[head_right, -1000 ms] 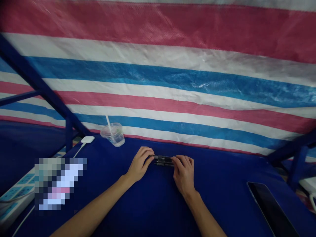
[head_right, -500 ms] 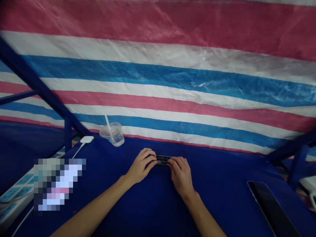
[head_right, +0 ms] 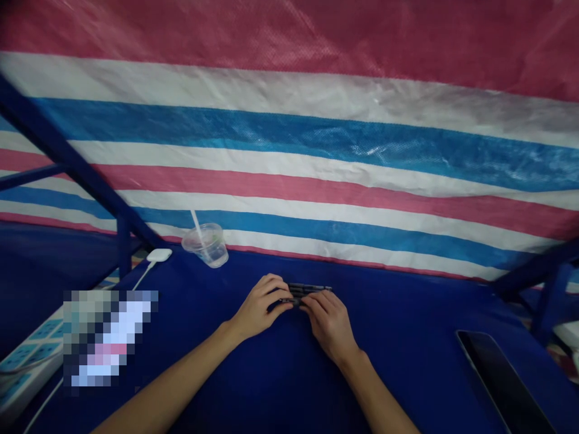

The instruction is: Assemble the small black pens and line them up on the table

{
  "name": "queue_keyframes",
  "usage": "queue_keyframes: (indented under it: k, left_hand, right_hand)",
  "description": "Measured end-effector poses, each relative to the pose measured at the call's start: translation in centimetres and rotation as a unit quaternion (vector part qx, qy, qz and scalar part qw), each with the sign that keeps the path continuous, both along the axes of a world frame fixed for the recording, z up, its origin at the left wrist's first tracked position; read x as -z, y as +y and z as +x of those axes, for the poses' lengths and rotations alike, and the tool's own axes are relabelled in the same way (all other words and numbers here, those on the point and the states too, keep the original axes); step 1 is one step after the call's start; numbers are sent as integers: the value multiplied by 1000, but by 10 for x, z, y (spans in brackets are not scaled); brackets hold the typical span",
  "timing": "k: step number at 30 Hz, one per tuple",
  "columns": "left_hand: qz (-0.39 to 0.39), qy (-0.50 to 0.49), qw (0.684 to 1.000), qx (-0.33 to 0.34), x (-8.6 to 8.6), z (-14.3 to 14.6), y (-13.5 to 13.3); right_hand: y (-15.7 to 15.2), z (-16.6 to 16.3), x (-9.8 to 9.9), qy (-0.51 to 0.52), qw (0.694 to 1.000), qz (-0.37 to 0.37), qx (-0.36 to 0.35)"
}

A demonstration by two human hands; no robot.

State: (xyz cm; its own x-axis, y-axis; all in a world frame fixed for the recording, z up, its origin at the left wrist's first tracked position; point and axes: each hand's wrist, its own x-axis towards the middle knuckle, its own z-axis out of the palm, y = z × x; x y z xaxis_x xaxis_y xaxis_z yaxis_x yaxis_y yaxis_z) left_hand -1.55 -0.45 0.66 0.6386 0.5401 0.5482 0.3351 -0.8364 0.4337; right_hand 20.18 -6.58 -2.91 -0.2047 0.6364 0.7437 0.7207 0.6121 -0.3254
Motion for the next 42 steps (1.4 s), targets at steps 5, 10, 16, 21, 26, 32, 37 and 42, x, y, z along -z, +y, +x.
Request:
queue_keyframes:
  k: [5,10,16,21,26,32,37,42]
  left_hand:
    - [16,-10,1000,21,4,-1,0]
    - [6,-6,1000,13,3,0,-1]
    - [-26,30,998,-38,0,0,1]
    - [-9,-1,999,-36,6,0,4]
    - [7,-49,999,-17,10,-2,6]
    - [9,-42,999,-15,8,-2,5]
    - [-26,10,999,-25,2,-1,3]
    - [-33,11,999,-31,3,-1,4]
  right_hand:
    - [-1,-3,-1,-34,999,-20,2]
    - [-1,-4,2,-29,999,-36,13]
    - [0,-1,3,4,999,-41,31]
    - [1,0,1,-4,999,-40,34]
    - [2,1,2,-22,999,-38,27]
    - [2,0,1,-9,999,-47,24]
    - [2,1,5,15,997,-59,37]
    - [2,2,6,11,997,-65,39]
